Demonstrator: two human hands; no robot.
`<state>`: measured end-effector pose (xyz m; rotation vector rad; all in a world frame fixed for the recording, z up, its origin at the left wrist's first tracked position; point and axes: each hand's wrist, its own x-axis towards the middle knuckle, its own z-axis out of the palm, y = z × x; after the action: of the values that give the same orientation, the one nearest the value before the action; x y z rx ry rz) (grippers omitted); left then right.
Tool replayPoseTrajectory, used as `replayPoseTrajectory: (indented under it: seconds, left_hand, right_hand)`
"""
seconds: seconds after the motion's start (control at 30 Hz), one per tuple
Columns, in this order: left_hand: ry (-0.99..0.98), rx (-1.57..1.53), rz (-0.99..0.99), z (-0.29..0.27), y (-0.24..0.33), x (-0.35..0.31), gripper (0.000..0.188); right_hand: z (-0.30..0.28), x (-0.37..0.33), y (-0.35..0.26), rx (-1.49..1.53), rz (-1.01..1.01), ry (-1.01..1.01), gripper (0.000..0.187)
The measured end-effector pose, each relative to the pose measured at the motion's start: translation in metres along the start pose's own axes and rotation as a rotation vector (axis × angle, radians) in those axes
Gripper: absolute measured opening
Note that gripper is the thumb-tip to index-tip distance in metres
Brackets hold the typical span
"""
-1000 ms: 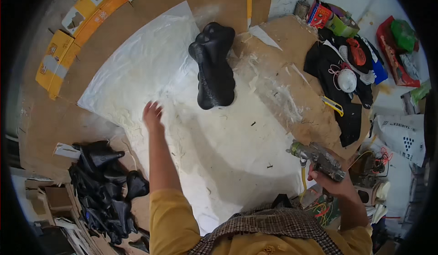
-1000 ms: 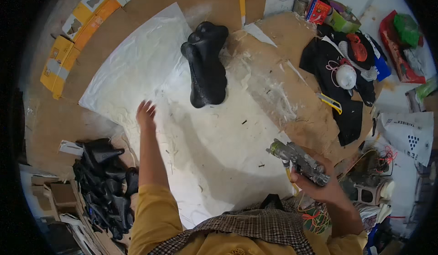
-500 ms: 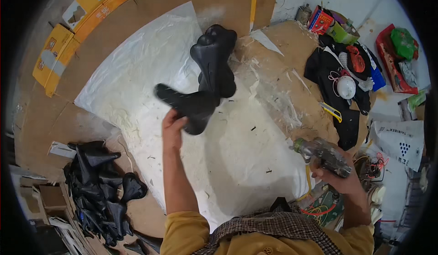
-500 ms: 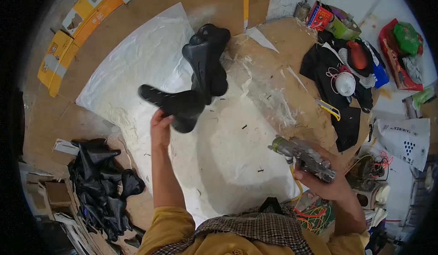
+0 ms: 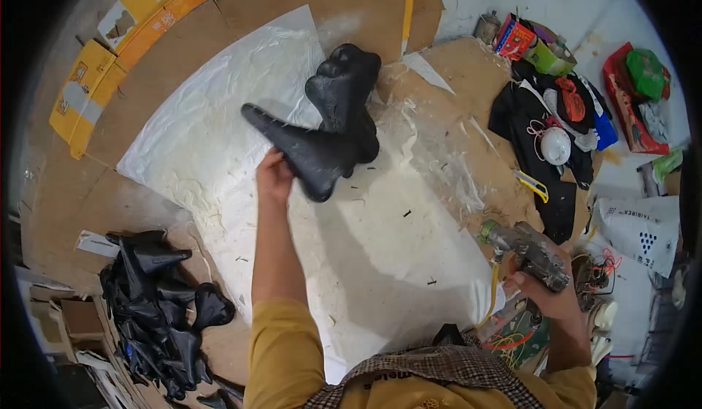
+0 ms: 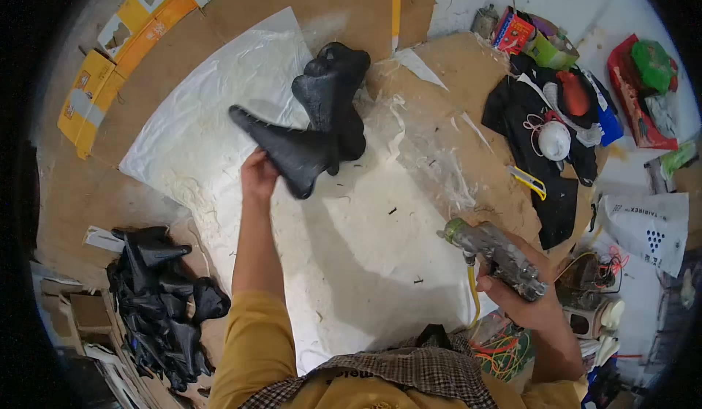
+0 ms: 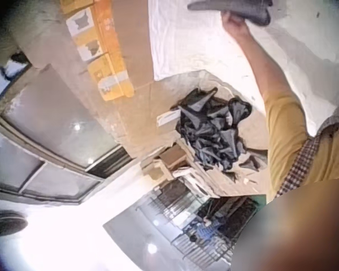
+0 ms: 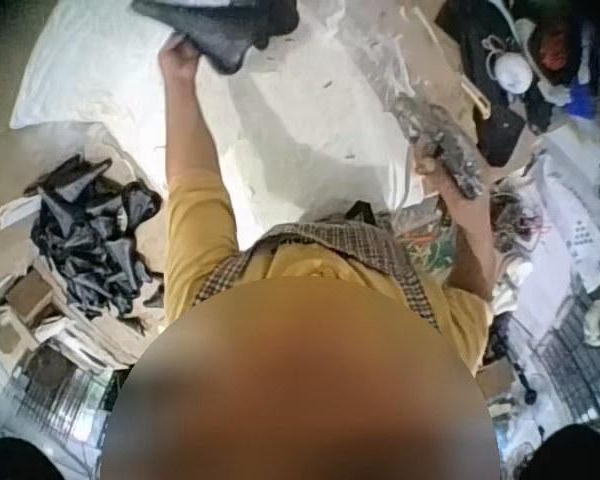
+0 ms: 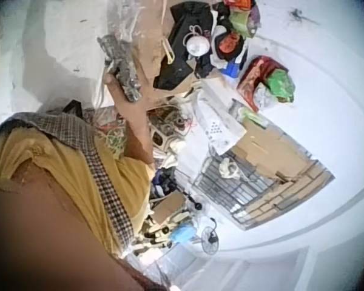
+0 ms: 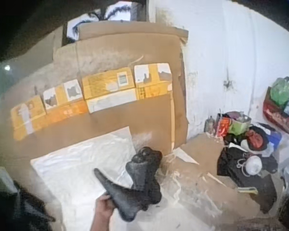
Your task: Sorting and cleaning bicycle saddles using an air blow gun in a workshop environment.
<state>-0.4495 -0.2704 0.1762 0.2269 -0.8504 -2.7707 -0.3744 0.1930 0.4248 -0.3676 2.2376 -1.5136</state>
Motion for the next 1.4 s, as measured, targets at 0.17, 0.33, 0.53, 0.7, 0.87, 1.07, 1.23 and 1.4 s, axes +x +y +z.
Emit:
replayPoseTrajectory:
  seconds: [0.17,0.33,0.53,0.7,0.87,1.07,1.23,1.4]
  left_hand:
    - [0.415,0.154,-0.159,0.032,-0.067,0.071,0.027]
    - [0.208,0.451,-0.100,0.097,-0.084,0.065,0.027]
    - [0.224,0.583,-0.192,0.098,-0.138,0.056,0.026]
    - [0.229,0.811,-0.036,0.125,-0.174,0.042,0.020]
    - [0.125,0.807,0.032,0.147,-0.161,0.057,0.016]
    - [0.164,0.850,-0.010,0.143,-0.154,0.121,0.021]
    - [0.163,0.777,-0.150,0.129,-0.184,0.134,0.023]
    - [0.154,0.793,-0.093,0.148,-0.187,0.121,0.022]
  right_hand:
    - [-0.005,0.007,0.008,0.180,-0.015,0.087,0.051]
    - [-0.007,0.009,0.017,0.098,-0.074,0.067,0.052]
    - [-0.004,0.010,0.029,0.106,-0.071,0.015,0.051]
    - [-0.010,0.001,0.036,0.117,-0.025,0.046,0.048]
    - [-0.014,0.001,0.045,0.130,-0.041,0.051,0.047]
    - [-0.018,0.008,0.058,0.178,0.014,0.064,0.048]
    - [-0.028,0.016,0.076,0.225,0.085,0.072,0.051]
    - [-0.034,0.023,0.091,0.231,0.123,0.076,0.051]
